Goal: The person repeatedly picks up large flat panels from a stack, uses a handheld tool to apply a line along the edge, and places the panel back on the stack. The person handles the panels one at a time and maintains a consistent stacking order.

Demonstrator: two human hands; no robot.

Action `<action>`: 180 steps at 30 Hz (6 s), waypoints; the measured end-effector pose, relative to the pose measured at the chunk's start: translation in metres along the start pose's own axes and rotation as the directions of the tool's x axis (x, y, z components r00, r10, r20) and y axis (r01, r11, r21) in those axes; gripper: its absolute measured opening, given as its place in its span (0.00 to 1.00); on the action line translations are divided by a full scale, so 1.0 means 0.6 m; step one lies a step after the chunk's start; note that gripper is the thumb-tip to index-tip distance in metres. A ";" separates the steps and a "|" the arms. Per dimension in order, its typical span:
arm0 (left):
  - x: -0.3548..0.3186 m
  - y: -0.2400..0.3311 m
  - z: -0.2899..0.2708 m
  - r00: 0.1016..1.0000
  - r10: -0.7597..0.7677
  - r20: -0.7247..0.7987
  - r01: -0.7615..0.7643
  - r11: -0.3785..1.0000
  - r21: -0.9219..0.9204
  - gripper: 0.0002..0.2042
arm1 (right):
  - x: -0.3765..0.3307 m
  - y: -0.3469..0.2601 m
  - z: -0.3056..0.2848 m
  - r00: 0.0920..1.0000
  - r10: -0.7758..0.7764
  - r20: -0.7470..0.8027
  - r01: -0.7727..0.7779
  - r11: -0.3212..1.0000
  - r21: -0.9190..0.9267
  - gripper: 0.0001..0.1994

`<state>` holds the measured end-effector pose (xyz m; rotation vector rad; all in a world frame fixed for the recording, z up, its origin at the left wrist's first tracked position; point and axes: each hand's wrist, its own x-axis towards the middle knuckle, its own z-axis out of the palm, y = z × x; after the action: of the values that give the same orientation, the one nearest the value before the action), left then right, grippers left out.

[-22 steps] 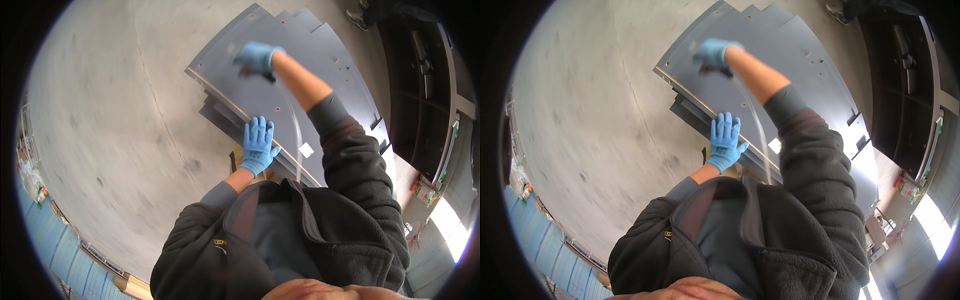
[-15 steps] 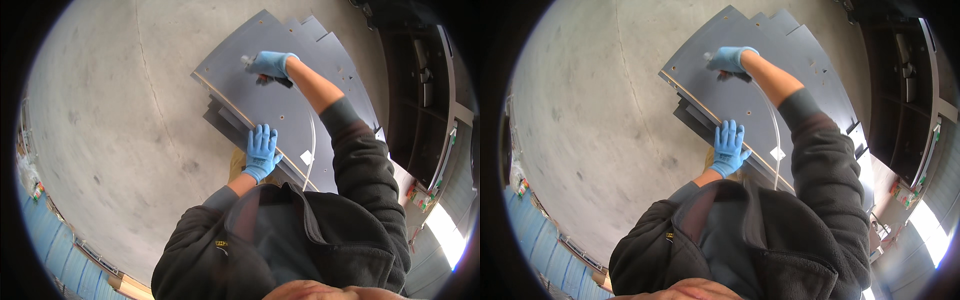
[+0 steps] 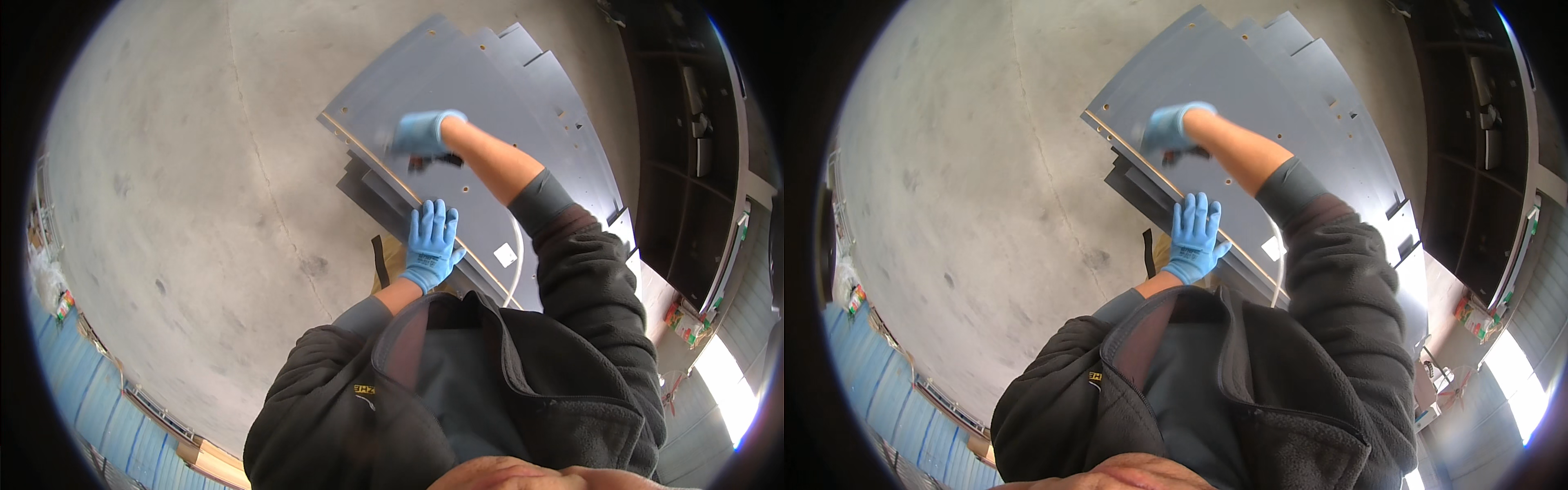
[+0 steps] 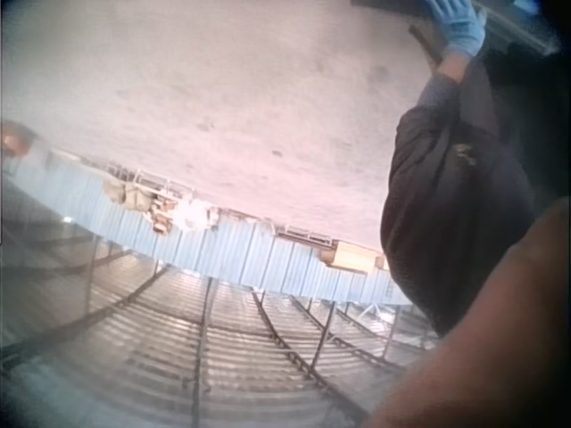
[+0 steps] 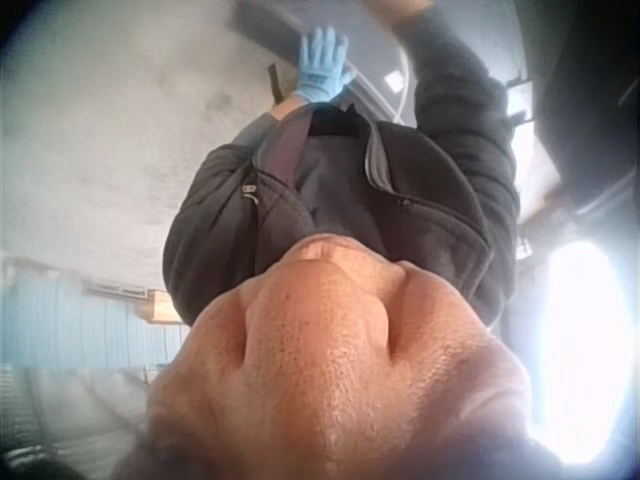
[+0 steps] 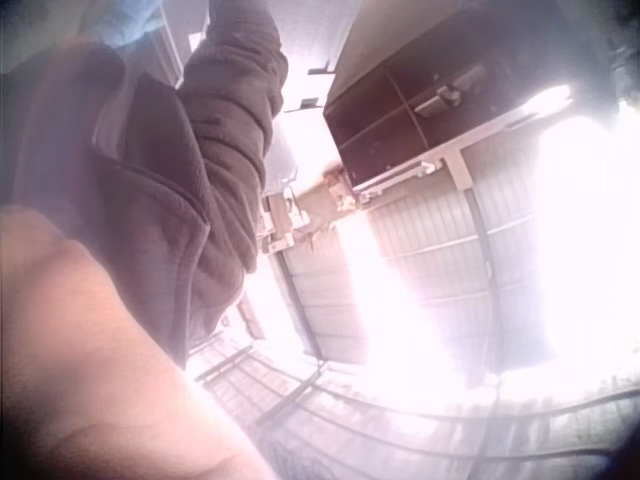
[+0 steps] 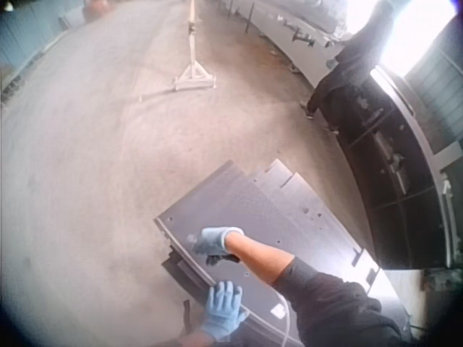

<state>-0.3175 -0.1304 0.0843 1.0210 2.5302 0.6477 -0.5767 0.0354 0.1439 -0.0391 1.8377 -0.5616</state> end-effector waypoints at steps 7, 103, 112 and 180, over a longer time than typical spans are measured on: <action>-0.003 0.003 0.002 1.000 0.006 -0.008 -0.006 1.000 -0.013 0.48 | -0.049 -0.055 0.040 0.985 -0.171 0.001 0.161 0.931 -0.328 0.23; -0.005 0.033 0.010 0.989 0.096 0.114 -0.138 0.881 0.452 0.52 | -0.351 0.369 0.100 0.573 0.271 -0.773 -0.087 0.958 0.272 0.20; -0.002 0.047 0.009 0.977 -0.079 0.197 -0.024 0.882 0.471 0.55 | -0.515 0.450 0.662 0.957 0.273 -0.096 -0.195 0.855 0.480 0.25; -0.614 1.296 0.885 0.786 0.299 0.541 -0.536 0.767 0.354 0.52 | -1.220 1.117 2.201 0.824 0.510 -0.246 0.358 -0.132 0.924 0.14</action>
<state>0.6177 0.2537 0.0970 1.7345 2.0660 -0.1753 1.0375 0.3778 0.2281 1.5570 1.3033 -2.0148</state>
